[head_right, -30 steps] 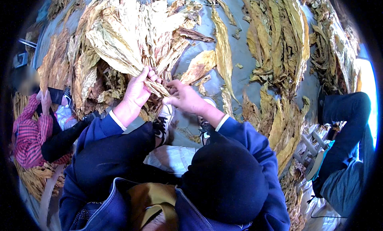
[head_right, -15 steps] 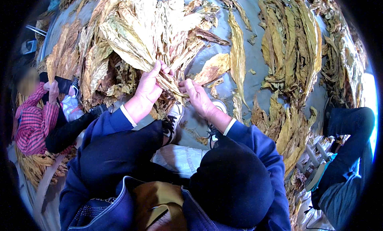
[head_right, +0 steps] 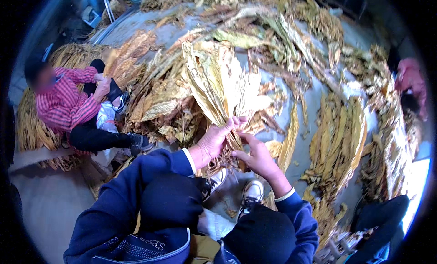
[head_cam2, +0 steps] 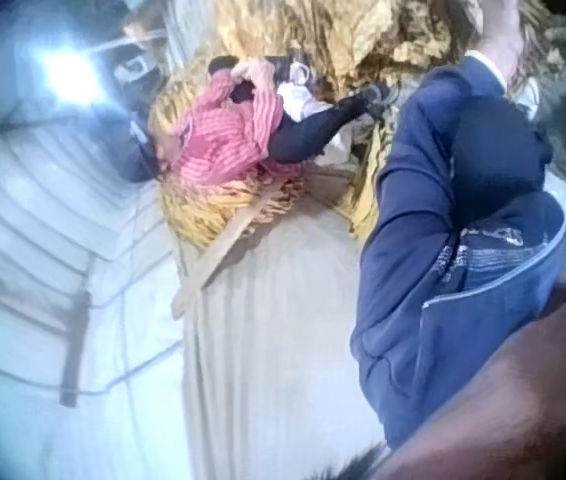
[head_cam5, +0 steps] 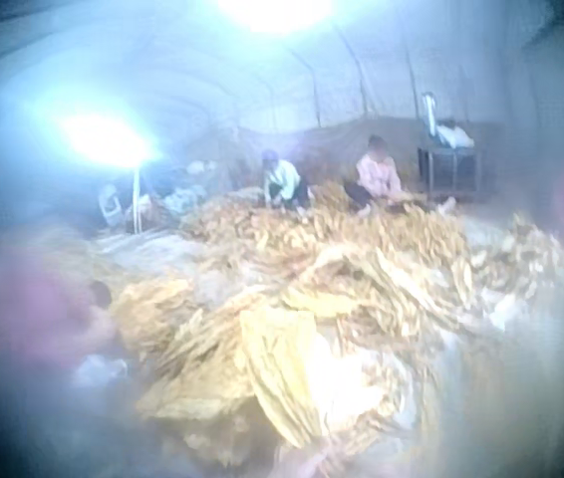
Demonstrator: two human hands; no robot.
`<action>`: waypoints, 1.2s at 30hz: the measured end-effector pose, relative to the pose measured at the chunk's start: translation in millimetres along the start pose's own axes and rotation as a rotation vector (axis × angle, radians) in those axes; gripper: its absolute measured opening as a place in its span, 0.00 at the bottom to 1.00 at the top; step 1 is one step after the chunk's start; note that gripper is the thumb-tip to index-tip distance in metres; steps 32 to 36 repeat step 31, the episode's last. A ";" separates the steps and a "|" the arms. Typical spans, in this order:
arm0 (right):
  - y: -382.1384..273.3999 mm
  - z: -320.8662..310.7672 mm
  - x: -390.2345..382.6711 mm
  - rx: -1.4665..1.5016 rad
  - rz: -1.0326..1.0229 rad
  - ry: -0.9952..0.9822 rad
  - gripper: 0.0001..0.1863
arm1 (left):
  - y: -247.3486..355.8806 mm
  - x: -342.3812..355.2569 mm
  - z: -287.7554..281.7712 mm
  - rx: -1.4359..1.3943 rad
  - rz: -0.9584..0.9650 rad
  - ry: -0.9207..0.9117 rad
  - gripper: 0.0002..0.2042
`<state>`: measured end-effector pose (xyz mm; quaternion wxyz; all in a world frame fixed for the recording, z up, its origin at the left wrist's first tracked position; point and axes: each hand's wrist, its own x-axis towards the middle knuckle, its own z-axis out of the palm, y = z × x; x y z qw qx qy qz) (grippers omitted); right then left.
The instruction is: The person sits on the floor and processes dried tobacco leaves by hand. They pick up leaves, strip off the midribs, and place the processed leaf material into a pile.
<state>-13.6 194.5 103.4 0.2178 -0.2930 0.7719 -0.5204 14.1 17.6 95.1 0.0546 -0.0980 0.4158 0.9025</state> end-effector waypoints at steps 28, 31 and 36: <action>-335.0 87.8 -54.2 -1.076 -1.231 -0.042 0.17 | 234.3 -330.9 37.7 1.949 0.923 -0.088 0.03; -344.2 97.8 -38.4 -0.961 -1.183 -0.125 0.20 | 256.1 -351.4 33.7 1.996 0.853 0.038 0.06; -344.2 97.8 -38.4 -0.961 -1.183 -0.125 0.20 | 256.1 -351.4 33.7 1.996 0.853 0.038 0.06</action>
